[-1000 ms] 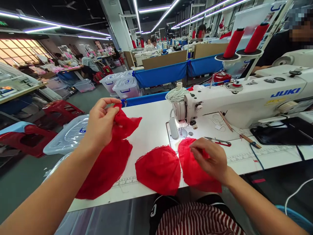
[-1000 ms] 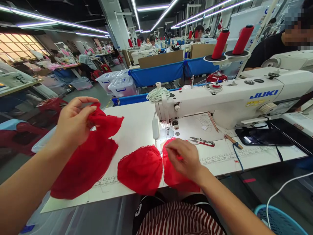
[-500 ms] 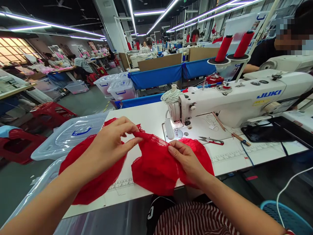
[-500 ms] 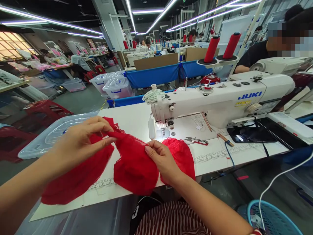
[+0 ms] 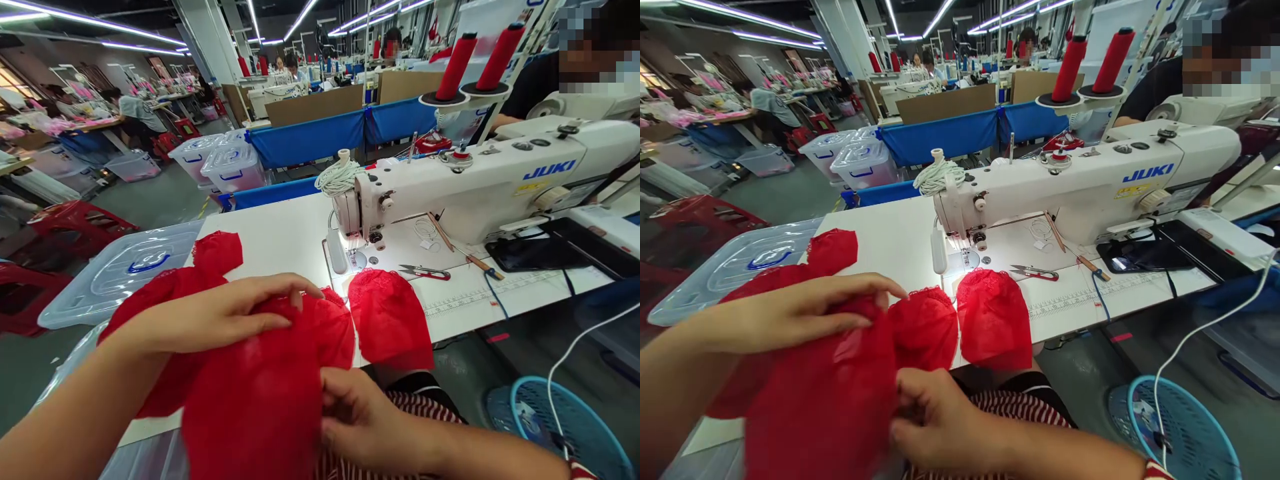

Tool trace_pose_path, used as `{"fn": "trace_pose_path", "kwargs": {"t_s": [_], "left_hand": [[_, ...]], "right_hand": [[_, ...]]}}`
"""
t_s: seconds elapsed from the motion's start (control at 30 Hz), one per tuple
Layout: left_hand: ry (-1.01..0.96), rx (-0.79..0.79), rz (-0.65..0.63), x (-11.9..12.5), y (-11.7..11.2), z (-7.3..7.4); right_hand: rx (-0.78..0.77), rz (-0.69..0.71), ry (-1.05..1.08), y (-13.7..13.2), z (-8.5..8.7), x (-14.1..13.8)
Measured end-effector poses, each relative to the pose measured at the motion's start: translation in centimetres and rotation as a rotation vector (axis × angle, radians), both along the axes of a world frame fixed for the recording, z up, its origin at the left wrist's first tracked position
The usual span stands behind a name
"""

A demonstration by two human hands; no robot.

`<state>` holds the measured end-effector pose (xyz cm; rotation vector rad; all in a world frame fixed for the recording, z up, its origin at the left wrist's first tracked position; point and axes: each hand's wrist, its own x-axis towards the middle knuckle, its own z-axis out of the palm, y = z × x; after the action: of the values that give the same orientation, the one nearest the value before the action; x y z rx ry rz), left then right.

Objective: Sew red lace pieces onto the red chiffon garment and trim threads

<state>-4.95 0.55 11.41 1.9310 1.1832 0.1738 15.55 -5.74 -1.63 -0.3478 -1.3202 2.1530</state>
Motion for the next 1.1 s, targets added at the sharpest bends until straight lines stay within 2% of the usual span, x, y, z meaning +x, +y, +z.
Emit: {"fn": "trace_pose_path", "kwargs": {"t_s": [0.1, 0.2, 0.27, 0.33, 0.4, 0.47, 0.53, 0.6, 0.67, 0.77, 0.87, 0.97, 1.0, 1.03, 1.1], "left_hand": [[0.119, 0.114, 0.013, 0.8, 2.2, -4.6], [0.104, 0.158, 0.069, 1.0, 3.8, -8.7], [0.023, 0.150, 0.095, 1.0, 4.3, -10.3], [-0.039, 0.130, 0.138, 1.0, 4.5, -10.9], [-0.056, 0.113, 0.172, 1.0, 4.6, -11.1], [-0.054, 0.098, 0.183, 1.0, 4.6, -10.9], [-0.040, 0.073, 0.187, 1.0, 4.6, -10.6], [0.006, 0.054, 0.215, 1.0, 4.6, -10.3], [0.041, 0.046, 0.243, 0.8, 4.8, -10.2], [0.001, 0.052, 0.282, 0.3, 4.7, -9.8], [-0.057, 0.072, 0.357, -0.3, 3.2, -8.8], [-0.177, 0.038, 0.392, -0.3, -0.2, -6.7], [-0.223, 0.026, 0.385, 0.0, -1.5, -5.9], [-0.253, 0.019, 0.356, 0.5, -2.8, -5.1], [-0.302, 0.086, 0.273, 1.7, -5.1, -3.8]], "right_hand": [[0.152, -0.238, -0.289, 1.5, -1.5, 0.5], [0.382, -0.318, -0.566, 3.3, -2.2, 2.2], [0.523, -0.416, -0.642, 4.3, -2.2, 3.4], [0.592, -0.551, -0.639, 5.4, -2.0, 4.3], [0.597, -0.648, -0.593, 6.5, -1.8, 4.8], [0.609, -0.686, -0.575, 7.7, -1.6, 4.8], [0.733, -0.710, -0.729, 8.8, -1.6, 4.4], [0.900, -0.725, -0.982, 9.6, -1.6, 3.7], [0.993, -0.720, -1.169, 10.2, -1.9, 2.8], [1.004, -0.707, -1.239, 10.5, -2.6, 1.9], [1.002, -0.712, -1.271, 10.5, -2.9, 2.4], [0.951, -0.788, -1.150, 9.4, -1.5, 4.0], [0.886, -0.855, -0.964, 8.6, -0.5, 4.4], [0.788, -0.841, -0.756, 7.7, 0.7, 4.6], [0.634, -0.668, -0.483, 5.6, 3.2, 4.4]]}}
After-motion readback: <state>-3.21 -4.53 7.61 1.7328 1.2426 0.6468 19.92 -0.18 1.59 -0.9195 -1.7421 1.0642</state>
